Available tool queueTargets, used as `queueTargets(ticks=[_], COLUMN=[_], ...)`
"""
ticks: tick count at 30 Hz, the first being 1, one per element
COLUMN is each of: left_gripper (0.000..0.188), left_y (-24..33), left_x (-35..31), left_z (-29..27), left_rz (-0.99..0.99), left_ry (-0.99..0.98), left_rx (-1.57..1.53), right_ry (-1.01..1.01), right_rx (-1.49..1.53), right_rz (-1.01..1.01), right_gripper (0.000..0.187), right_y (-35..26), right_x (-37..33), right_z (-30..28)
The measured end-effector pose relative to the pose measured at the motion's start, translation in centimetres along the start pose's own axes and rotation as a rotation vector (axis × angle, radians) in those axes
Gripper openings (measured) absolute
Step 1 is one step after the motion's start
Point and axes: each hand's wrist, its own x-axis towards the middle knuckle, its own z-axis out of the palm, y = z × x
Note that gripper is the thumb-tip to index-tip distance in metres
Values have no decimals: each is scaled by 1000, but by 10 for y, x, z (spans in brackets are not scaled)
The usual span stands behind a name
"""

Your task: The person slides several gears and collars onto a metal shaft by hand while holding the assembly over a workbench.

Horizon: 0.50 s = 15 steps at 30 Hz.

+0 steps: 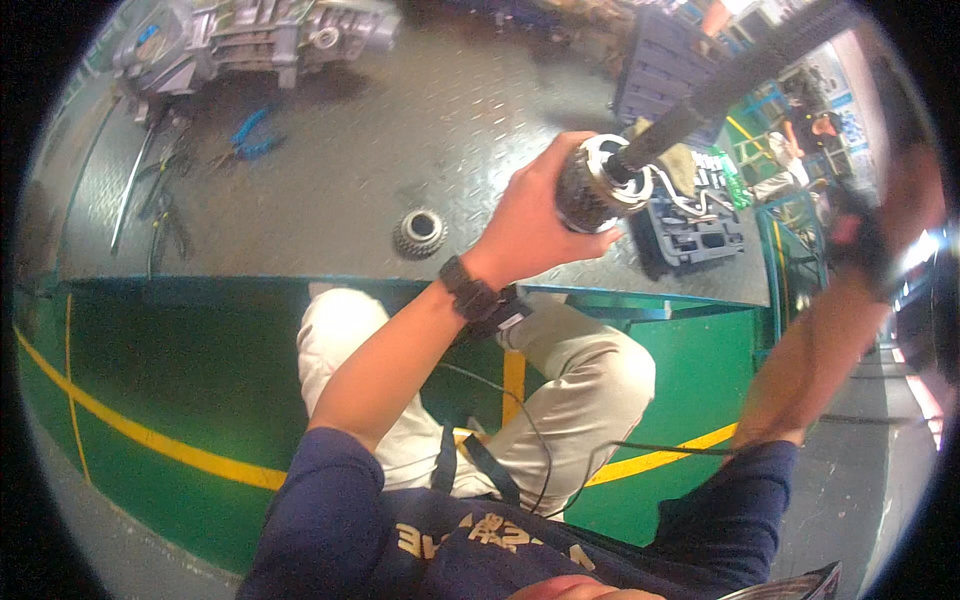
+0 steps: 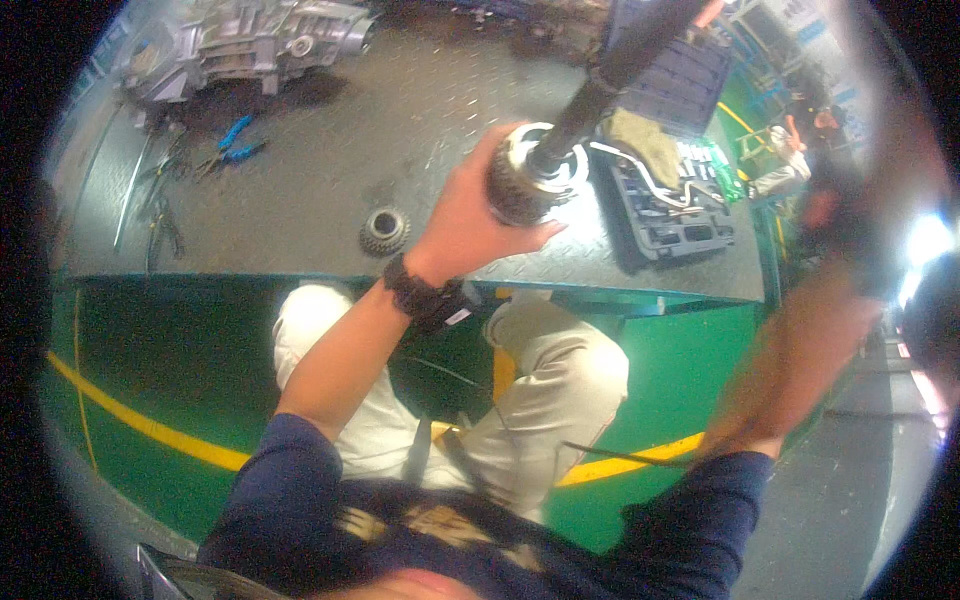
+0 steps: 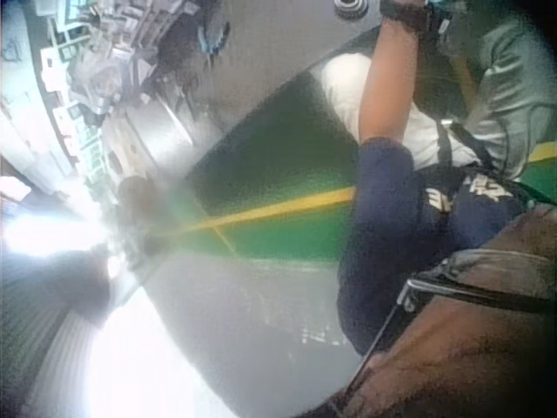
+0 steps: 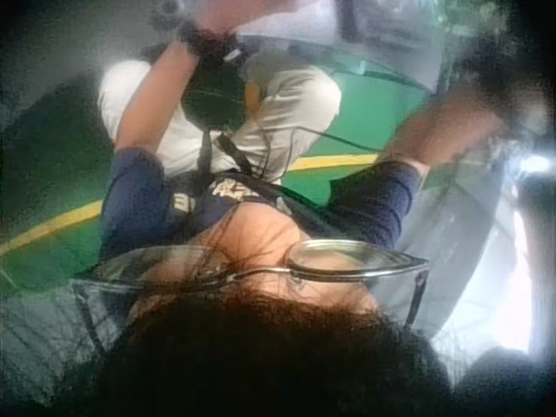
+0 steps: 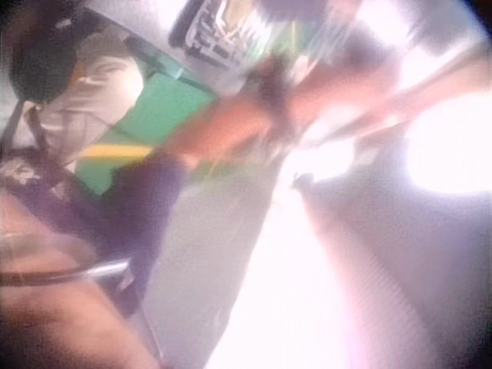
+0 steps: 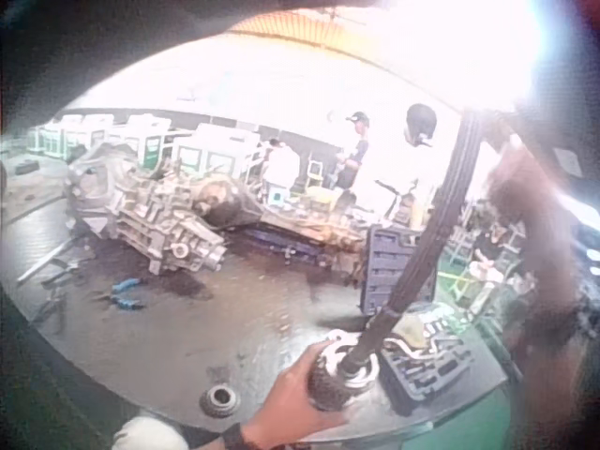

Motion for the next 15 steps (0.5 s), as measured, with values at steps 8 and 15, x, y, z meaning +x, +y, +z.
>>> queueTargets(ticks=[8, 15], left_gripper=[82, 82], left_y=[2, 6], left_x=[-1, -2], left_z=[9, 8], left_rz=[19, 29], left_ry=[-15, -15], left_rx=[27, 28], right_ry=[-596, -643], right_rx=[-295, -363], right_rz=[271, 154], right_gripper=[41, 58], right_y=[109, 112], right_x=[-244, -272], right_z=[121, 138])
